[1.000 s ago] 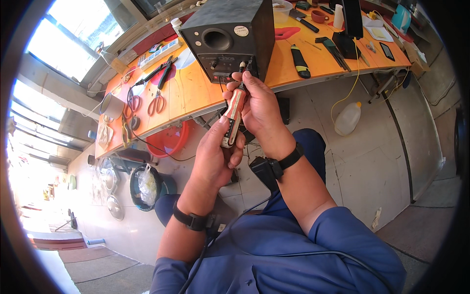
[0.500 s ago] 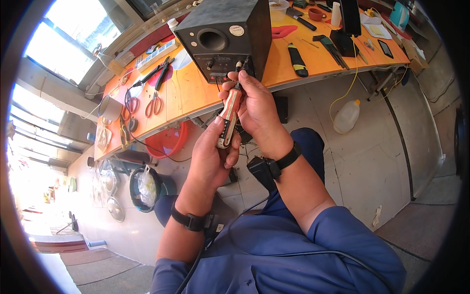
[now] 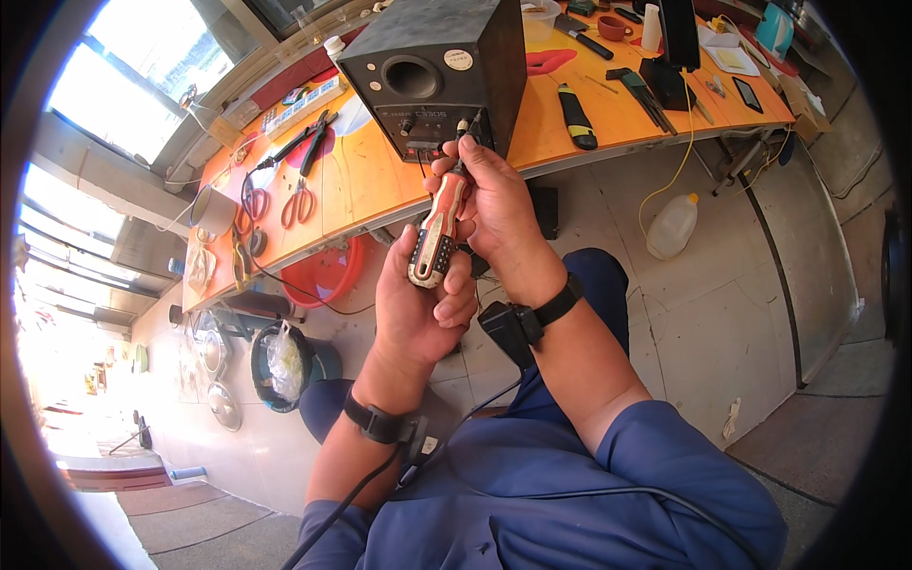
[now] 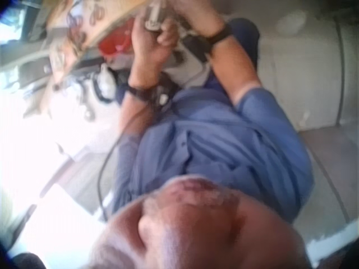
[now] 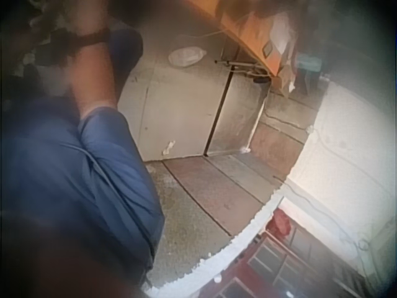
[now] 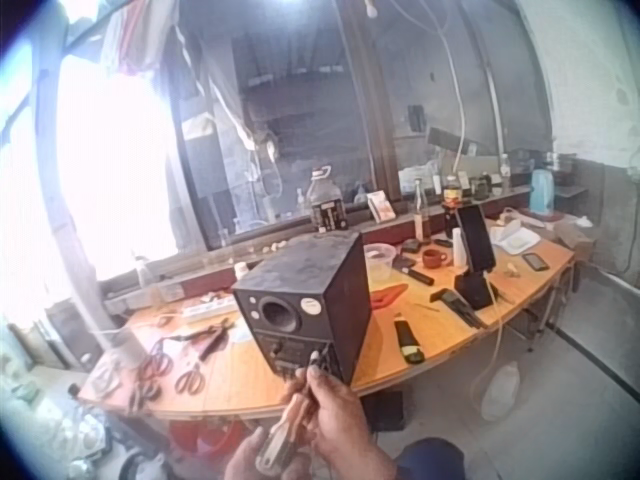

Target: The person places a smartphone on a stand, then plugs a power cord into a power strip and connects it to a black electronic device. They use a screwdriver to adjust screws on the device's front panel, repeatedly tightening and loosening them while holding the device steady.

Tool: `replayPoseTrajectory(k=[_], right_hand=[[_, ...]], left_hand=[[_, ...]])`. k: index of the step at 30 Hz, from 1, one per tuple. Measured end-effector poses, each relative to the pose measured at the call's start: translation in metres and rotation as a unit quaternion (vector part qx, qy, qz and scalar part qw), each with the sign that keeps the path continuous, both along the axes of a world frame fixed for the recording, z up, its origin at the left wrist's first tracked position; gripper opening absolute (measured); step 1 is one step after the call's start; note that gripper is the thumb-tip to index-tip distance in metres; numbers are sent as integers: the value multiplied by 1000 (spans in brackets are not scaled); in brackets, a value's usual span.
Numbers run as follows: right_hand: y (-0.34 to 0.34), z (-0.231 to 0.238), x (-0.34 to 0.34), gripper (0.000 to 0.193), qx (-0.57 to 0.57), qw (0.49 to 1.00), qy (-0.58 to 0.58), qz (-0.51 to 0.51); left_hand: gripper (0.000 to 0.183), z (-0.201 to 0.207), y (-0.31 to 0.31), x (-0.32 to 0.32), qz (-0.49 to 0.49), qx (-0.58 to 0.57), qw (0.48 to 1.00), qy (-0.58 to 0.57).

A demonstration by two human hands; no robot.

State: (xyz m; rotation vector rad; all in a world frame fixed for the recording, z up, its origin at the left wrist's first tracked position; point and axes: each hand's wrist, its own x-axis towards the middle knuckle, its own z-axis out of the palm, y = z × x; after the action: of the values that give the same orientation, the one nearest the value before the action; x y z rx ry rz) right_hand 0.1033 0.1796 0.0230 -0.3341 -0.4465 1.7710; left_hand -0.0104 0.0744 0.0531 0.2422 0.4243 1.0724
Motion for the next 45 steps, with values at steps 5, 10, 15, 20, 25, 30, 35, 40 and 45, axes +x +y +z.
replayPoseTrajectory(k=[5,10,15,20,25,30,35,40,45], right_hand=[[1,-2,1,28,1,1000,17,4],[-1,-1,0,30,6,1000,-6,-2],[-3,-1,0,32,7,1000,22,6],[-2,1,-2,31,-1,998,69,15],[-2,4,-9,31,-32,996,88,-2],[-9,8,-7,32,-36,997,65,-6],[-10,10,-4,33,-36,998,46,-13],[-8,2,9,34,-13,998,46,28],[-5,-4,17,37,-2,996,55,70]], left_hand=[[56,1,1,3,11,6,999,37],[42,20,-1,-2,91,61,933,344],[33,23,2,2,147,231,659,700],[32,18,-4,3,182,183,794,550],[30,19,-7,-4,64,38,981,181],[39,18,2,1,203,316,556,742],[51,18,-1,6,217,373,314,846],[35,16,-9,13,100,132,839,519],[38,11,-8,22,19,-10,996,90]])
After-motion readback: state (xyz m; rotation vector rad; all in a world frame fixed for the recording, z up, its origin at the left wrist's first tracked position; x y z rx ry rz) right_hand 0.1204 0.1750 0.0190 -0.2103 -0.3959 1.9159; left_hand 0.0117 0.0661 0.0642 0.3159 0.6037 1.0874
